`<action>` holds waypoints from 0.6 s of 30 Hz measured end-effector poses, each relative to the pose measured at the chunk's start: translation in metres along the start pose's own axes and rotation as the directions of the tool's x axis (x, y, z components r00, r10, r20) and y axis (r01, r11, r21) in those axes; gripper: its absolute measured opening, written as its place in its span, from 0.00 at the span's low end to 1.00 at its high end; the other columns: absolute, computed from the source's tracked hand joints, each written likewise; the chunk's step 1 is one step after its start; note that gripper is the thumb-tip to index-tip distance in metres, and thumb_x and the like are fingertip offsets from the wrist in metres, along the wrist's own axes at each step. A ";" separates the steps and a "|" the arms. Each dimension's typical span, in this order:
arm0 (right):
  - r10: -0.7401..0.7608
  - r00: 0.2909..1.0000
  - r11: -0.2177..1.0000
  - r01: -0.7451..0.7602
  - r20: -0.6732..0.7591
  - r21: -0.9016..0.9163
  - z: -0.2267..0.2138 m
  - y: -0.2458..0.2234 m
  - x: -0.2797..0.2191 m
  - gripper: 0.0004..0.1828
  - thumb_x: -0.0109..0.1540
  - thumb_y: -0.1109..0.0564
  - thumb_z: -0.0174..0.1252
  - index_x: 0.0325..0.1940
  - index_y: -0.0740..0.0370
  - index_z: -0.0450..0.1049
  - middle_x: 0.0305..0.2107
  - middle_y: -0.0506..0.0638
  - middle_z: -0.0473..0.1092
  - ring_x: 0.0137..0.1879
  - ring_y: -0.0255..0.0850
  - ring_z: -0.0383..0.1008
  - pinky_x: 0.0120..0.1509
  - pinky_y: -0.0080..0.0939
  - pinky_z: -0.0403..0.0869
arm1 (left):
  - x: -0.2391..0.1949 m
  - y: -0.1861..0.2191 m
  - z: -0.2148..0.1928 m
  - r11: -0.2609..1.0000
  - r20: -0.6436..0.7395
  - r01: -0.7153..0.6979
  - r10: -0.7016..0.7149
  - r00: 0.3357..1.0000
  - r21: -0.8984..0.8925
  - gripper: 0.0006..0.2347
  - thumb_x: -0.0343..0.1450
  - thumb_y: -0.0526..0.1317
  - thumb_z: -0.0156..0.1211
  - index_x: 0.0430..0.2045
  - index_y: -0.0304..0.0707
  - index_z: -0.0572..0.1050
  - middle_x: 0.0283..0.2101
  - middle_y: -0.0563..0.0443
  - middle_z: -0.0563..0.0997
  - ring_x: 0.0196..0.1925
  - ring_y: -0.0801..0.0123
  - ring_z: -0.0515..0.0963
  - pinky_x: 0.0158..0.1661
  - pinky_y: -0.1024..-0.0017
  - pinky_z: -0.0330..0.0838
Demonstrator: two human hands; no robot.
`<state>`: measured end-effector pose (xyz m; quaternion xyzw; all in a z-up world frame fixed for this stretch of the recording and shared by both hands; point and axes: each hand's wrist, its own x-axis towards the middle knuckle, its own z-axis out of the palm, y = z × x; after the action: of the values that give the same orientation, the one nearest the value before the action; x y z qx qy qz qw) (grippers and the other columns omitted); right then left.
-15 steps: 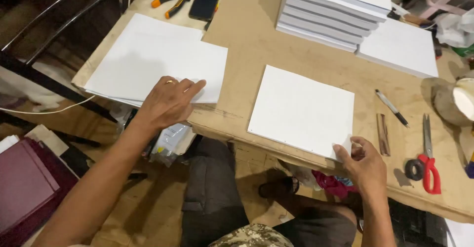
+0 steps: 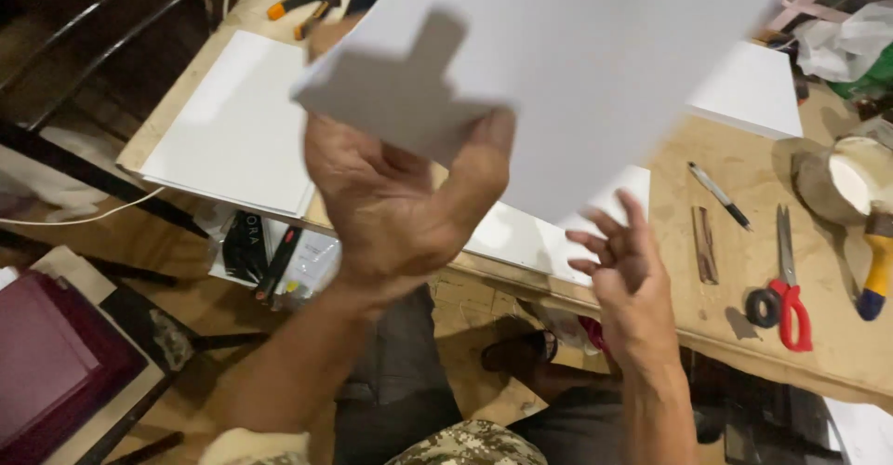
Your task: Aligning printed pages, trimming edges with scissors, and organizing them into stacks for book binding.
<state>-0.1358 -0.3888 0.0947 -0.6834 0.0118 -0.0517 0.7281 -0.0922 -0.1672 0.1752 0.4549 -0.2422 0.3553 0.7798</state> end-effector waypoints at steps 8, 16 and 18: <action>-0.342 0.778 0.848 0.014 -0.528 -0.530 -0.092 -0.004 -0.043 0.31 0.73 0.42 0.61 0.20 0.47 0.56 0.15 0.37 0.55 0.18 0.31 0.55 0.23 0.35 0.54 | -0.047 -0.057 -0.040 0.730 0.316 0.461 -0.340 0.886 -0.505 0.21 0.70 0.30 0.69 0.57 0.40 0.69 0.52 0.52 0.77 0.54 0.66 0.78 0.56 0.64 0.77; 0.015 0.903 0.990 -0.074 -0.429 -0.122 -0.109 0.007 0.015 0.38 0.57 0.53 0.62 0.71 0.61 0.62 0.64 0.44 0.68 0.68 0.36 0.70 0.76 0.34 0.71 | -0.078 -0.071 -0.102 0.426 0.194 0.394 -0.840 0.507 0.814 0.21 0.66 0.38 0.59 0.57 0.48 0.74 0.60 0.47 0.77 0.57 0.55 0.83 0.49 0.68 0.83; 0.311 0.843 0.917 -0.387 -0.438 -0.095 -0.084 -0.014 0.025 0.30 0.58 0.59 0.57 0.66 0.57 0.62 0.65 0.45 0.67 0.71 0.39 0.68 0.80 0.33 0.65 | -0.101 -0.089 -0.111 0.408 0.341 -0.003 -0.757 0.557 0.913 0.27 0.69 0.50 0.66 0.62 0.42 0.69 0.61 0.46 0.77 0.64 0.58 0.73 0.65 0.49 0.61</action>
<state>-0.1192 -0.4752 0.1041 -0.7057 0.2952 -0.0602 0.6413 -0.0811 -0.1325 0.0045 0.9137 -0.2011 0.0006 0.3531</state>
